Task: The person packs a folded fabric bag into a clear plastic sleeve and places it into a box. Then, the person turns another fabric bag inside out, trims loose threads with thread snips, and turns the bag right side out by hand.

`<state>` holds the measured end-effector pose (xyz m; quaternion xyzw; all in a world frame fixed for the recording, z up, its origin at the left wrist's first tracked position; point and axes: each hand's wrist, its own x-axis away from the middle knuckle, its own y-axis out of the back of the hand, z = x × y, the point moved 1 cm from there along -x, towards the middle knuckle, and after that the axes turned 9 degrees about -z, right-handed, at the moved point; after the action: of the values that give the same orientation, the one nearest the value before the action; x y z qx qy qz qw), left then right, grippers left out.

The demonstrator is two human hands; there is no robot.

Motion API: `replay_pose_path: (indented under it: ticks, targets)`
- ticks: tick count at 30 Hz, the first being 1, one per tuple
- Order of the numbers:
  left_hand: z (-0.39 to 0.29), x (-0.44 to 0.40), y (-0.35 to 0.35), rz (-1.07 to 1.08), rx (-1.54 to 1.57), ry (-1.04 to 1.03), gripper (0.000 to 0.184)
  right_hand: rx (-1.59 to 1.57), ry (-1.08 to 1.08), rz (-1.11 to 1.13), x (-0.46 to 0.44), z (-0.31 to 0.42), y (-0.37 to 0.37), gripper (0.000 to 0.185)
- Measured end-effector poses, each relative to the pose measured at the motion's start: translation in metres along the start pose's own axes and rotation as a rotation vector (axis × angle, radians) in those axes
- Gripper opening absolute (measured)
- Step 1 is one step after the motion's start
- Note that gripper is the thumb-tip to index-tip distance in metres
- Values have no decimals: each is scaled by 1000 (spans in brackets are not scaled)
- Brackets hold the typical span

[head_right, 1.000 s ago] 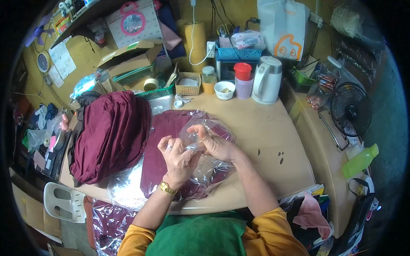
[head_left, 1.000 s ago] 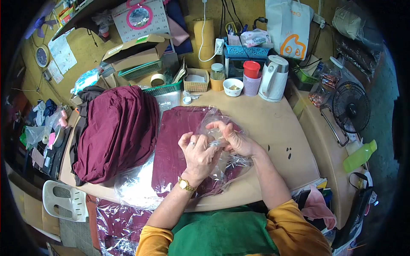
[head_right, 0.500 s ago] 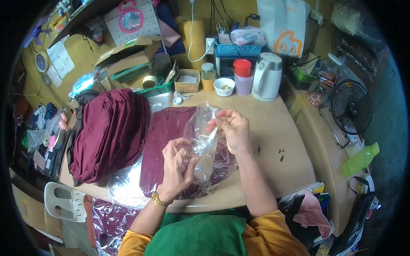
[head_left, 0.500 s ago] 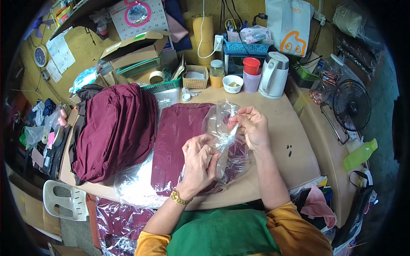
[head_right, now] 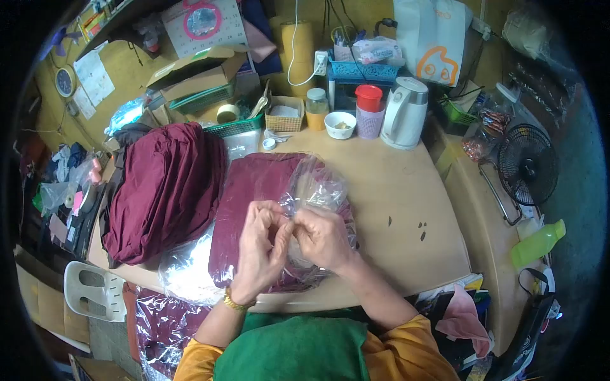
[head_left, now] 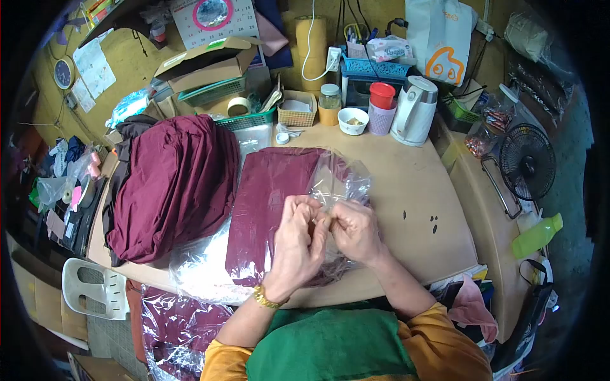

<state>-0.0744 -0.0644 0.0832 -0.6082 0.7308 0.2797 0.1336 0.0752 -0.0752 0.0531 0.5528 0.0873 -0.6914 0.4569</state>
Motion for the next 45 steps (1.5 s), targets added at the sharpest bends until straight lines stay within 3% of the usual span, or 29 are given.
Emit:
replay_pose_path:
  ticks: [1, 2, 3, 5, 6, 8, 9, 10, 11, 13, 14, 15, 17, 19, 21, 25, 30, 34, 35, 36, 37, 38, 41, 45]
  targets:
    - [12, 5, -11, -25, 173, 42, 20, -455, -350, -80, 4, 2, -11, 3]
    - [13, 11, -22, -15, 382, 138, 31, -683, -524, -102, 4, 2, -13, 5]
    - [21, 15, -31, -75, 308, 75, 39, -909, -700, -161, 4, 2, -15, 9]
    - [38, 21, -43, -182, 184, -18, 49, -1056, -974, -178, -1, -4, -7, 18]
    - [45, 22, -45, -226, 136, -52, 50, -1124, -1055, -321, -2, -6, -10, 14]
    - [72, 23, -41, 20, -124, -161, 49, -1172, -948, -300, -1, -20, -6, 13]
    - [81, 24, -42, 21, -124, -162, 49, -1218, -836, -281, -2, -23, -4, 12]
    - [88, 27, -43, 0, -52, -119, 50, -934, -837, -266, -4, -18, -7, 9]
    - [93, 29, -42, -20, 18, -74, 51, -934, -838, -268, -2, -15, -5, 9]
    - [76, 24, -33, 33, -102, -34, 56, -471, -724, -19, 0, -6, -1, 9]
    - [69, 20, -31, -7, 190, 161, 57, -315, -675, 134, -8, 0, 11, 18]
    - [62, 17, -29, -46, 484, 356, 58, -314, -673, 134, -10, 0, 15, 18]
    - [48, 10, -7, 72, 674, 522, 61, -285, -403, 193, -12, 2, 19, 28]
    - [57, 9, 3, 125, 948, 587, 69, -236, -360, 166, -15, 8, 22, 36]
    - [46, 7, 10, 150, 901, 635, 73, -142, -230, 182, -17, 12, 21, 35]
    - [35, 7, 20, 219, 893, 709, 80, -199, -258, 243, -11, 0, 18, 30]
    - [39, 4, 25, 275, 869, 678, 79, -126, -23, 138, -7, -4, 12, 15]
    - [31, 8, 15, 223, 717, 598, 69, -275, -140, 26, -2, -6, 4, 6]
    - [27, 8, 11, 223, 718, 599, 69, -363, -301, 4, 0, -11, 1, 5]
    - [24, 8, 8, 194, 508, 494, 61, -449, -461, -20, 2, -14, -2, 9]
    - [21, 8, 7, 165, 298, 387, 54, -448, -462, -20, 3, -14, -3, 9]
    - [22, 8, 7, 165, 297, 387, 54, -528, -521, -28, 4, -15, -5, 12]
    - [30, 7, 3, 151, -137, 0, 42, -698, -643, -106, 5, -23, -8, 18]
    - [38, 14, -7, 185, -50, 79, 49, -789, -685, -243, -3, -21, -8, 19]
